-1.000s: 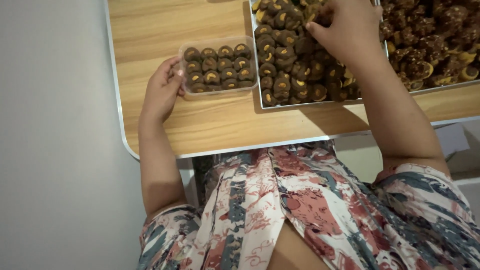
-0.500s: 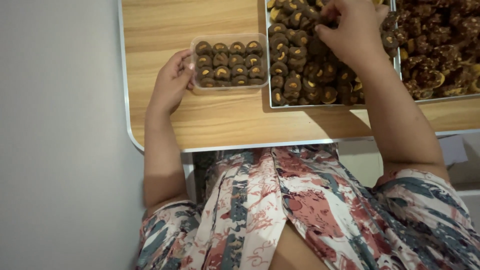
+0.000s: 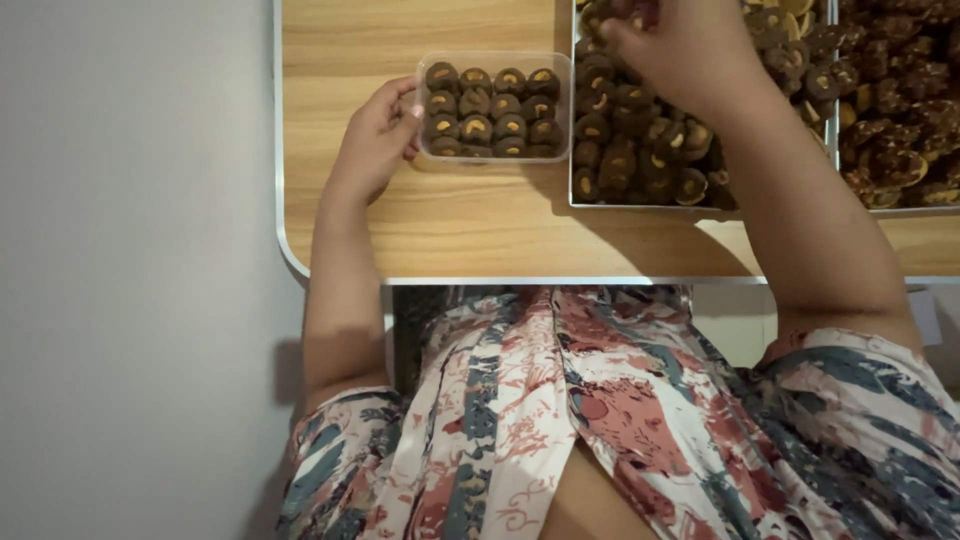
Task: Transferring cookies from a large metal tray into a smaller plastic container for packaging.
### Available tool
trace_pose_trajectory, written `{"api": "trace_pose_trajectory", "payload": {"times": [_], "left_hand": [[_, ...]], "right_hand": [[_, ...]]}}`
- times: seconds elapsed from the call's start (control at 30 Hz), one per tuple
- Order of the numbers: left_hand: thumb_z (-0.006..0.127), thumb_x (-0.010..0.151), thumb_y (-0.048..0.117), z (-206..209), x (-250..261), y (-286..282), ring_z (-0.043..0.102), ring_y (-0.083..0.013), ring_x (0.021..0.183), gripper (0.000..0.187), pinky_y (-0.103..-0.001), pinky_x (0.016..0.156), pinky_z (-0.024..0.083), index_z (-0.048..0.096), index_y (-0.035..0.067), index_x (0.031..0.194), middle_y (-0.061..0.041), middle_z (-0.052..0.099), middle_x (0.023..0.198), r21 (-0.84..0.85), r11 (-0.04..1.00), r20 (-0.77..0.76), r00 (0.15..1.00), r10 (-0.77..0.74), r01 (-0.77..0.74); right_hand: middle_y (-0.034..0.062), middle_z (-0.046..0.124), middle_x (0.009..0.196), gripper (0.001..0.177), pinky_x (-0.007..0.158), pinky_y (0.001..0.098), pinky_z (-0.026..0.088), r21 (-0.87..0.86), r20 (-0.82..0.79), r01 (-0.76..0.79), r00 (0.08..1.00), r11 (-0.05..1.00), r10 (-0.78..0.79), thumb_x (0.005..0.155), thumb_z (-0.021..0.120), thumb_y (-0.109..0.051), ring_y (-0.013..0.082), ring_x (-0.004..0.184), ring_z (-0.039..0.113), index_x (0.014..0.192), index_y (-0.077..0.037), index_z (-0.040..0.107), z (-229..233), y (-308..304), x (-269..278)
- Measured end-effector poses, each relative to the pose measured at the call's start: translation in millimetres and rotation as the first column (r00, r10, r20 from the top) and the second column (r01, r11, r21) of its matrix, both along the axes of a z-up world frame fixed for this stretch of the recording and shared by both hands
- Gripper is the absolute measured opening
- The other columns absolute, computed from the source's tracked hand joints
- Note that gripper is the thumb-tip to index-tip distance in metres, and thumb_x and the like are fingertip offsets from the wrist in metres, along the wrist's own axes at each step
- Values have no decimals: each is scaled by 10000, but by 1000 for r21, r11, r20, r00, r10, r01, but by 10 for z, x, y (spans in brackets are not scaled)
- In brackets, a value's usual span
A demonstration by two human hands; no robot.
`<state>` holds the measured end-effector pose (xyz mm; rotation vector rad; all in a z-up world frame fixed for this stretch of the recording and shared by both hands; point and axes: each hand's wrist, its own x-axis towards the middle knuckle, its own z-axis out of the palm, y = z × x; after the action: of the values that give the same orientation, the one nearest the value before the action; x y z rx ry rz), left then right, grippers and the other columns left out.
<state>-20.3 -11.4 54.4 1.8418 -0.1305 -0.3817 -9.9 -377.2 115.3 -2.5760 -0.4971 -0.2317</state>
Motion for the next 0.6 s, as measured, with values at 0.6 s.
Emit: {"api": "trace_pose_trajectory", "payload": {"times": [0.6], "left_hand": [[529, 1065, 210, -180, 52, 37, 582, -119, 736, 408, -257, 652, 513, 518, 120, 1463, -37, 607, 1074, -2, 1000, 58, 998, -14, 14]], "right_hand": [[98, 712, 1000, 193, 699, 463, 457, -126, -201, -251, 954, 960, 223, 921, 727, -111, 316, 875, 641, 1110, -74, 740, -621, 1143, 679]]}}
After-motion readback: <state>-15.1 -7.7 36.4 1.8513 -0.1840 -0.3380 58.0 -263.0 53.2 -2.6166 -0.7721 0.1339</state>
